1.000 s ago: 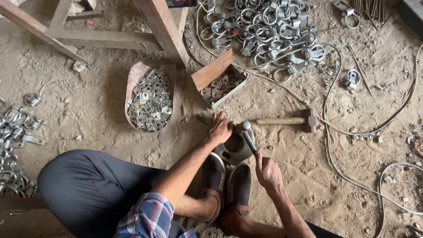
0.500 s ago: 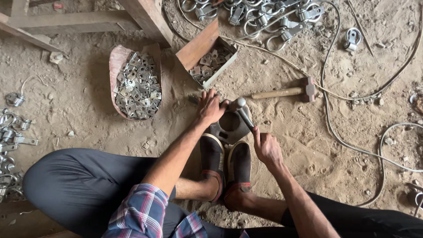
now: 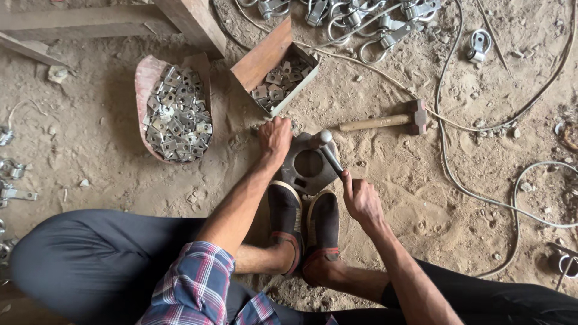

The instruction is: The person sits on the floor and uses a hammer to strike small metal pieces placed on a metal anvil. They repeatedly pick up metal parts from a nearby container, position them on the anvil, and hammer them into shape before moving on to the next piece.

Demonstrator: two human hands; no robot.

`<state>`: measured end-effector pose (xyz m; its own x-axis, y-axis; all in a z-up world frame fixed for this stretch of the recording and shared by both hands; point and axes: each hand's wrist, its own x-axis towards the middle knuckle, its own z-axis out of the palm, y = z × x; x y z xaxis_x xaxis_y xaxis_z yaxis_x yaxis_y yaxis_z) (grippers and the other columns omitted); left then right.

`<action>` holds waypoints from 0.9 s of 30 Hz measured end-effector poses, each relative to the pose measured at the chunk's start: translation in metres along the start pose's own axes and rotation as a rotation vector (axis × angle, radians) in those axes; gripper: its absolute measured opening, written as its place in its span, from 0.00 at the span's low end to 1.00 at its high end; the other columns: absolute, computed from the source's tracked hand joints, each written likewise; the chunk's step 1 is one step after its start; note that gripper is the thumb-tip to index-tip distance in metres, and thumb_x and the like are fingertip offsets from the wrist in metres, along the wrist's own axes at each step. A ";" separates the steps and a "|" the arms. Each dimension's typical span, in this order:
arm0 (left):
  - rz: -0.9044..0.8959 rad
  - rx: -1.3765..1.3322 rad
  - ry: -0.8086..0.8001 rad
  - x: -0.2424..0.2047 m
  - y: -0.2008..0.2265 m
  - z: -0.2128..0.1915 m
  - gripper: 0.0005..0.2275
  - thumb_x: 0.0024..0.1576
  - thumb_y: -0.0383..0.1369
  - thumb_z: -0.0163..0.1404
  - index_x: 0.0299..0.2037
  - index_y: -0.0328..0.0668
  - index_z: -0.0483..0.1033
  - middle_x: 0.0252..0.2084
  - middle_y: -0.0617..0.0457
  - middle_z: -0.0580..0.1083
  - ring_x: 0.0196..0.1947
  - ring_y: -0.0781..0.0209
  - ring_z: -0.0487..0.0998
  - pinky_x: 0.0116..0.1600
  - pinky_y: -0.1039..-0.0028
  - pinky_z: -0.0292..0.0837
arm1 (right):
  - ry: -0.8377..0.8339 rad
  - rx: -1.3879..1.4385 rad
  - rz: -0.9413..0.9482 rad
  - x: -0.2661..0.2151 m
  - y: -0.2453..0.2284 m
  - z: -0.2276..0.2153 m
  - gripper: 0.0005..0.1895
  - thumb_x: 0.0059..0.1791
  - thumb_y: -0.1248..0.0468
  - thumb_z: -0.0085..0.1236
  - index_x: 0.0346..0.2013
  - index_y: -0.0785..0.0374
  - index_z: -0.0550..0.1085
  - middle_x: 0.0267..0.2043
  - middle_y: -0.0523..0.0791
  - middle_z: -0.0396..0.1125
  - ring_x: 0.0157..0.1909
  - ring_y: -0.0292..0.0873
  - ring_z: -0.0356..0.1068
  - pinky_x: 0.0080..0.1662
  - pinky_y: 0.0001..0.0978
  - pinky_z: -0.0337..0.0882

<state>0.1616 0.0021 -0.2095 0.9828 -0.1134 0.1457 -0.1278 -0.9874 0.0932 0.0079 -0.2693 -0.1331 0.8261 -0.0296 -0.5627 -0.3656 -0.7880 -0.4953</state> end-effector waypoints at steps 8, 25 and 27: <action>-0.058 0.051 -0.009 0.001 -0.003 0.027 0.08 0.56 0.31 0.62 0.37 0.45 0.74 0.31 0.56 0.69 0.25 0.65 0.65 0.31 0.70 0.65 | 0.276 -0.195 -0.501 0.009 0.022 0.016 0.28 0.61 0.52 0.32 0.59 0.73 0.72 0.24 0.57 0.64 0.19 0.47 0.58 0.18 0.45 0.58; -0.401 -0.504 0.012 0.000 0.026 -0.073 0.04 0.53 0.31 0.63 0.31 0.46 0.80 0.27 0.52 0.78 0.24 0.61 0.77 0.30 0.68 0.71 | 0.258 -0.166 -0.544 0.005 0.010 0.002 0.20 0.62 0.60 0.35 0.55 0.75 0.70 0.18 0.52 0.63 0.13 0.44 0.55 0.15 0.41 0.53; -0.668 -0.795 -0.112 0.001 0.029 -0.083 0.05 0.52 0.33 0.64 0.32 0.43 0.83 0.28 0.50 0.80 0.25 0.62 0.79 0.31 0.68 0.73 | 0.041 0.042 -0.156 0.004 0.007 0.002 0.26 0.65 0.56 0.39 0.36 0.74 0.74 0.17 0.54 0.64 0.14 0.45 0.57 0.20 0.38 0.55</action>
<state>0.1474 -0.0174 -0.1247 0.8871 0.3793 -0.2628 0.4357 -0.5004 0.7482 0.0084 -0.2736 -0.1399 0.8909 0.0655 -0.4494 -0.2479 -0.7589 -0.6022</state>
